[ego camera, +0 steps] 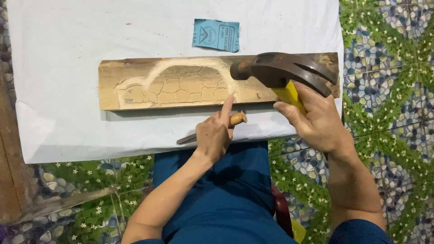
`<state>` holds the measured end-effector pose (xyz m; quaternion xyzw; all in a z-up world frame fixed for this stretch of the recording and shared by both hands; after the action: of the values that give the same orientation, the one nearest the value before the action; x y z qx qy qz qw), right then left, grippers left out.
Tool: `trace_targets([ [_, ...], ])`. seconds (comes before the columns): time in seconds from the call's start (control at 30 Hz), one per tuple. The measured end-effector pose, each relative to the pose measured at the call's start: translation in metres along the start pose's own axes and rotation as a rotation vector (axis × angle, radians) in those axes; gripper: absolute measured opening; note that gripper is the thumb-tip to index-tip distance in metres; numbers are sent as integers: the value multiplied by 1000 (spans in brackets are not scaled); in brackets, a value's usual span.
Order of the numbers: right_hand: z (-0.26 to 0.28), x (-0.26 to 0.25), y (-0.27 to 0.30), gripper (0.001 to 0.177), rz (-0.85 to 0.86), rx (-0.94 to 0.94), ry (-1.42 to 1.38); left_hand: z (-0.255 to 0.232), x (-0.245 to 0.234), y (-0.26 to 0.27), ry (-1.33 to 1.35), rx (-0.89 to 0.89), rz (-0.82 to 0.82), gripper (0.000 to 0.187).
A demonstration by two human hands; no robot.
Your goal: Carving a turtle design into a wooden plank using a hammer and chisel
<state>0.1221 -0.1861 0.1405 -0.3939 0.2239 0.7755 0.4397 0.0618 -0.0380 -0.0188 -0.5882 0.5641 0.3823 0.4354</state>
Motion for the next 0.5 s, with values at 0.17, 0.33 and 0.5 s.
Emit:
trace_targets([
  [0.17,-8,0,2,25,-92,-22,-179,-19,17,2,256,-15,359,51],
  [0.33,-2,-5,5,20,-108,-39,-188,-8,4,9,226,-122,527,70],
  [0.5,-11,2,16,12,-134,-30,-291,-6,-7,5,149,-173,549,89],
])
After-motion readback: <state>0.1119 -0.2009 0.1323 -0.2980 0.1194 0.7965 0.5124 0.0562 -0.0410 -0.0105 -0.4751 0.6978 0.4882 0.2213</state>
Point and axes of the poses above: each hand's wrist, its own y-axis away from the middle knuckle, its own x-axis out of the palm, z = x × y, the point moved 10 cm from there along -y, towards the middle knuckle, and after that the axes turned 3 degrees about -x, right-handed, at the moved point
